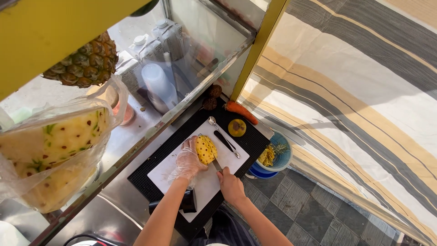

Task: Slicing pineapple and feeding it into a juicer at a fruit stall.

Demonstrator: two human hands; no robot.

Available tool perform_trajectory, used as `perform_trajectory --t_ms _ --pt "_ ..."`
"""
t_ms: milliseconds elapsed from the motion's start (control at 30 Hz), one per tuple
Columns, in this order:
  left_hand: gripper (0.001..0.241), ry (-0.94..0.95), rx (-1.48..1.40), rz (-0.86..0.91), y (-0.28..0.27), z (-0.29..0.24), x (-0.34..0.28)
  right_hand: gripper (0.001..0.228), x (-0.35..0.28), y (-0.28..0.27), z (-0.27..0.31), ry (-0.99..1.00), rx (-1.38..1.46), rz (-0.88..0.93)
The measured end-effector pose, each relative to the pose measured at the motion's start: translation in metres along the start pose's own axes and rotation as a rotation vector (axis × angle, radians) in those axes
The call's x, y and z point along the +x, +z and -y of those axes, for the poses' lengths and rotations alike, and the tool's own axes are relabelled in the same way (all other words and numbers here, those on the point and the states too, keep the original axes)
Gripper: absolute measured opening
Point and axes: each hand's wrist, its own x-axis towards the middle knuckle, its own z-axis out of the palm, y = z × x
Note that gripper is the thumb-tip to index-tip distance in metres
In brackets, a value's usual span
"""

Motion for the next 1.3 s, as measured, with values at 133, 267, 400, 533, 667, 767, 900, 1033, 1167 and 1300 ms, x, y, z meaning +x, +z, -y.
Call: perform_trajectory --t_ms 133,267,400,533,667,767,900,1033,1167,1300 --pt "0.122 0.051 -0.034 -0.032 0.004 0.007 -0.002 0.038 0.001 -0.019 -0.008 -0.048 0.088 0.038" --pt "0.125 0.109 -0.079 -0.082 0.011 0.015 -0.004 0.038 -0.013 -0.029 0.012 -0.012 0.011 -0.088" --pt "0.139 0.060 -0.146 -0.061 0.014 0.017 -0.008 0.035 -0.036 -0.046 0.046 -0.067 -0.018 -0.242" --pt "0.136 -0.014 -0.238 -0.027 0.014 0.021 -0.007 0.034 -0.051 -0.039 0.051 -0.047 -0.089 -0.130" --pt "0.126 -0.067 -0.182 0.020 0.009 0.022 -0.009 0.034 -0.050 -0.020 0.042 -0.009 -0.114 -0.092" --pt "0.127 -0.031 -0.182 -0.011 0.015 0.025 -0.005 0.035 -0.029 0.002 0.036 0.029 -0.134 -0.046" --pt "0.126 0.001 -0.227 -0.069 0.017 0.029 -0.003 0.037 -0.012 0.020 0.030 0.074 -0.112 0.014" --pt "0.127 0.015 -0.235 -0.064 0.025 0.029 -0.005 0.037 -0.004 0.016 0.021 0.010 -0.060 -0.039" --pt "0.125 0.032 -0.197 -0.081 0.021 0.029 -0.017 0.038 -0.024 0.004 0.027 -0.007 -0.021 0.006" --pt "0.129 0.078 -0.112 -0.105 0.020 0.026 -0.022 0.036 -0.039 0.004 0.035 0.090 -0.099 0.079"
